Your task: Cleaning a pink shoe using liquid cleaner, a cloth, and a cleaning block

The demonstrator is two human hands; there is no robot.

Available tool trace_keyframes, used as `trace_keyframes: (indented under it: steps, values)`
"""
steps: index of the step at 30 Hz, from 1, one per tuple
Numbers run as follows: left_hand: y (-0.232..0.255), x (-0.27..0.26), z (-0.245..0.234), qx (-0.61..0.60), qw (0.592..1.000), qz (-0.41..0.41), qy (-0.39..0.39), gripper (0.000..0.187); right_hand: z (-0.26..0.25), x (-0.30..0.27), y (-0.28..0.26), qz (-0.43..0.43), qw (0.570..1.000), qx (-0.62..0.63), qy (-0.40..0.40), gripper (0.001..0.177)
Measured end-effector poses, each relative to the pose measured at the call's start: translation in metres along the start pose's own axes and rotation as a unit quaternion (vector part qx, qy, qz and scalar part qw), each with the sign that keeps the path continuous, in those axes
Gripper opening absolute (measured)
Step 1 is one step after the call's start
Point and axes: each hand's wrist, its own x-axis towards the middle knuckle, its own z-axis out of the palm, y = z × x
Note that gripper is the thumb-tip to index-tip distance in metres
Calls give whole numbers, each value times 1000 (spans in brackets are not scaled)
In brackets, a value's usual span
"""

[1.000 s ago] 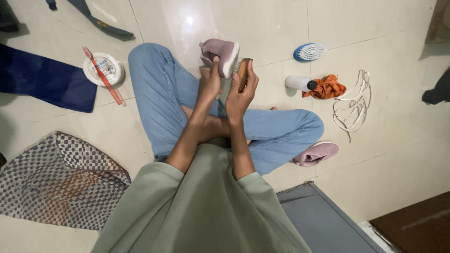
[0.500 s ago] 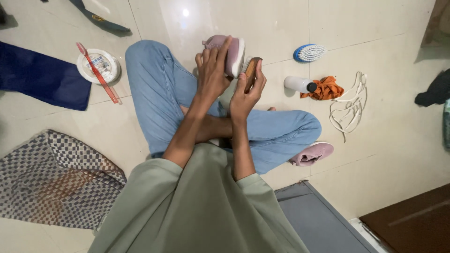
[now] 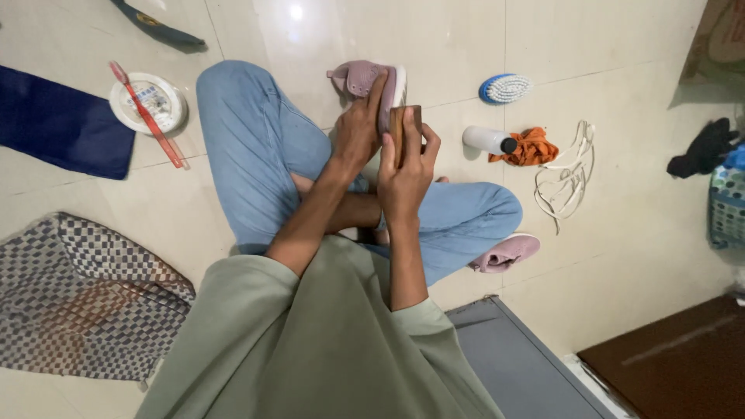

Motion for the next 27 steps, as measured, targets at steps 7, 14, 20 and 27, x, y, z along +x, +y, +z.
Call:
trace_keyframes:
  steps: [7,14,20,27]
  values:
    - [-16,-2,35,88,994,47,37,75,-5,31,-10,47,995,-69,-51,46]
    - [2,-4,42,135,990,1,50,63,-10,60,-18,128,979,-136,-80,46]
    - [2,-5,45,134,988,-25,75,70,-22,27,-36,118,981,-122,-89,49]
    - [11,-18,36,219,965,15,145,75,-1,38,-5,110,969,-206,-75,48]
